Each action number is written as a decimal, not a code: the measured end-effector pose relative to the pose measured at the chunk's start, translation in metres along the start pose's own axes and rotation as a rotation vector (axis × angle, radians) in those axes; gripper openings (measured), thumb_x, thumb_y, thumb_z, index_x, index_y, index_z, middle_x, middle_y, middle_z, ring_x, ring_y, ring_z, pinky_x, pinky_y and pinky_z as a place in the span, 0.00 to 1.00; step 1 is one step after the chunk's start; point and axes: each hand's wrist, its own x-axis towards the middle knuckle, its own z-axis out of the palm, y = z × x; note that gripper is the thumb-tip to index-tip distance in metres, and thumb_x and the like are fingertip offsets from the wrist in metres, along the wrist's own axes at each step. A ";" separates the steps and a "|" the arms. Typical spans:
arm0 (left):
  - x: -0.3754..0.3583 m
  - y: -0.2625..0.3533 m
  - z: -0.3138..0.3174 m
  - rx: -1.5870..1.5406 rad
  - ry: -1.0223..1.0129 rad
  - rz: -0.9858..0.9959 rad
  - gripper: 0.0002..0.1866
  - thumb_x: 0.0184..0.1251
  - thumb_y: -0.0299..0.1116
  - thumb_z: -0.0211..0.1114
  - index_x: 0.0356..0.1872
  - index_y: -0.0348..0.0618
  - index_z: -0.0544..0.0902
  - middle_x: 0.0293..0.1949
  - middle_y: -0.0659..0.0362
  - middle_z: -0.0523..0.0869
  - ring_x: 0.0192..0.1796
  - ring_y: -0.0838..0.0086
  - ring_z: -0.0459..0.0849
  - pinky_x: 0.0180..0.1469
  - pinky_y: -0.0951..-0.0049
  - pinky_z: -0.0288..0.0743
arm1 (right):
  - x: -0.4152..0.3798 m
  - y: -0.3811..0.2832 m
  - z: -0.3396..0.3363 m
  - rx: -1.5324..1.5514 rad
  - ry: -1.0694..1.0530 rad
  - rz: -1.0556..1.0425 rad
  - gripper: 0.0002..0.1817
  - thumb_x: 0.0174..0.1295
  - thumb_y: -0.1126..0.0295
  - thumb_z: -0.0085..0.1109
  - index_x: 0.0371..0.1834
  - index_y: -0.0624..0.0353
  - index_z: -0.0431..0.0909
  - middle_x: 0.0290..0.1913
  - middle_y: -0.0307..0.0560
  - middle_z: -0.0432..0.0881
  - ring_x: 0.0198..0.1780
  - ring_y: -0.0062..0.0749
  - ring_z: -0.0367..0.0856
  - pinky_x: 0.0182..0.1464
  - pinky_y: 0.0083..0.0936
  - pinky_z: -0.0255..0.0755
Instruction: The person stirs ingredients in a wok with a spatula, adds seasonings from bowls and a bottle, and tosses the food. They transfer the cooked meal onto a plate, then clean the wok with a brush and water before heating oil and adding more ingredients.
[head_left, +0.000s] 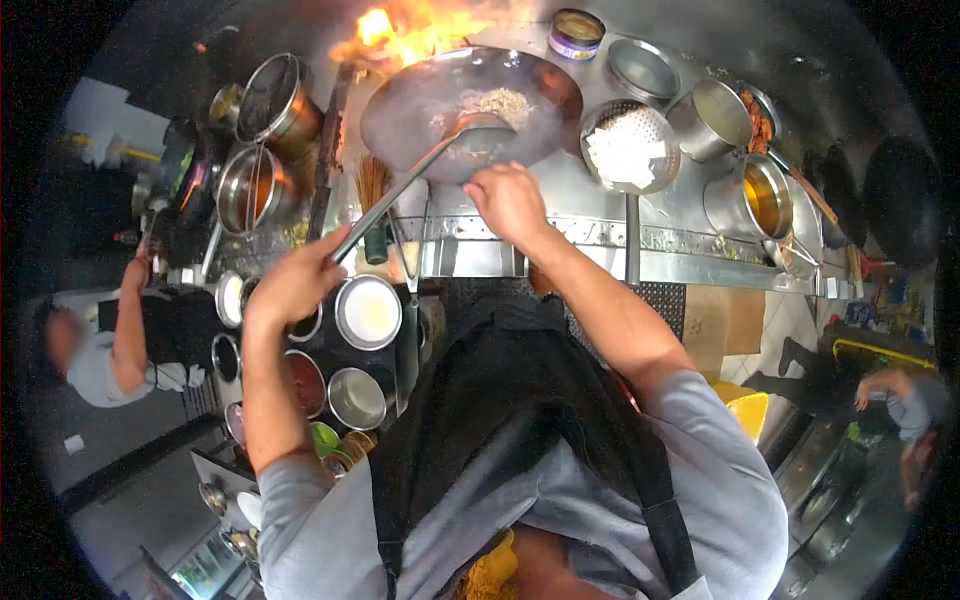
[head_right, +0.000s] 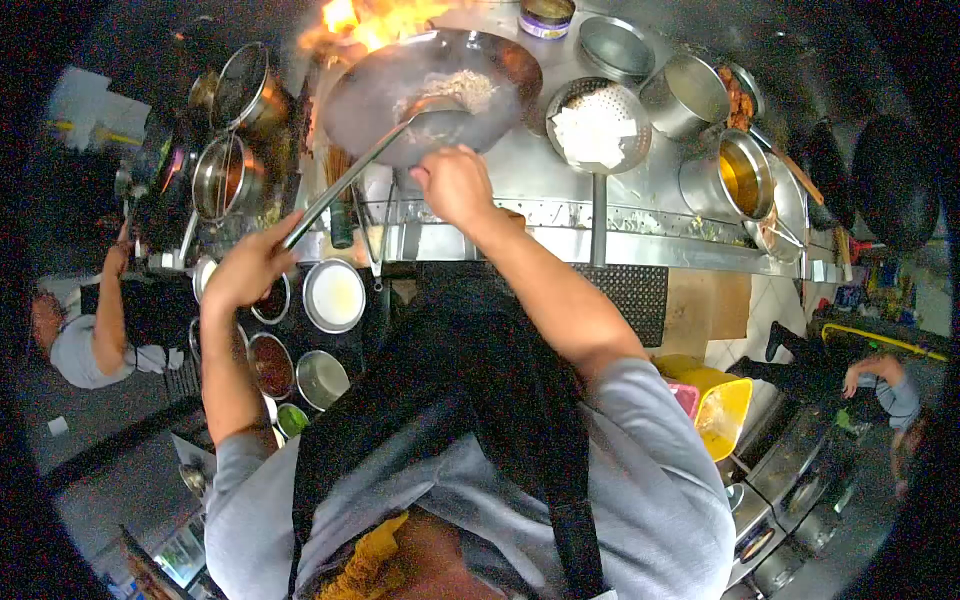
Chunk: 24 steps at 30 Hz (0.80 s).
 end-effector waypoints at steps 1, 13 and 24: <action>0.027 -0.019 0.025 0.079 0.186 0.249 0.32 0.68 0.33 0.64 0.73 0.51 0.67 0.48 0.43 0.87 0.47 0.49 0.87 0.53 0.59 0.78 | 0.012 0.001 0.011 -0.022 -0.012 0.042 0.11 0.59 0.63 0.65 0.26 0.58 0.84 0.33 0.51 0.84 0.39 0.51 0.81 0.49 0.46 0.73; -0.004 -0.015 0.050 -0.079 0.282 0.170 0.33 0.62 0.31 0.68 0.70 0.55 0.72 0.39 0.42 0.86 0.44 0.47 0.86 0.46 0.56 0.77 | -0.031 -0.020 -0.024 -0.068 0.084 -0.048 0.09 0.56 0.64 0.68 0.23 0.56 0.82 0.28 0.49 0.81 0.35 0.47 0.78 0.41 0.42 0.71; 0.025 0.006 0.086 -0.202 0.371 0.116 0.32 0.65 0.33 0.67 0.71 0.62 0.71 0.41 0.45 0.88 0.45 0.52 0.87 0.51 0.58 0.78 | -0.090 -0.012 -0.004 0.011 -0.057 -0.008 0.09 0.58 0.62 0.66 0.28 0.55 0.85 0.29 0.49 0.82 0.36 0.47 0.79 0.43 0.44 0.72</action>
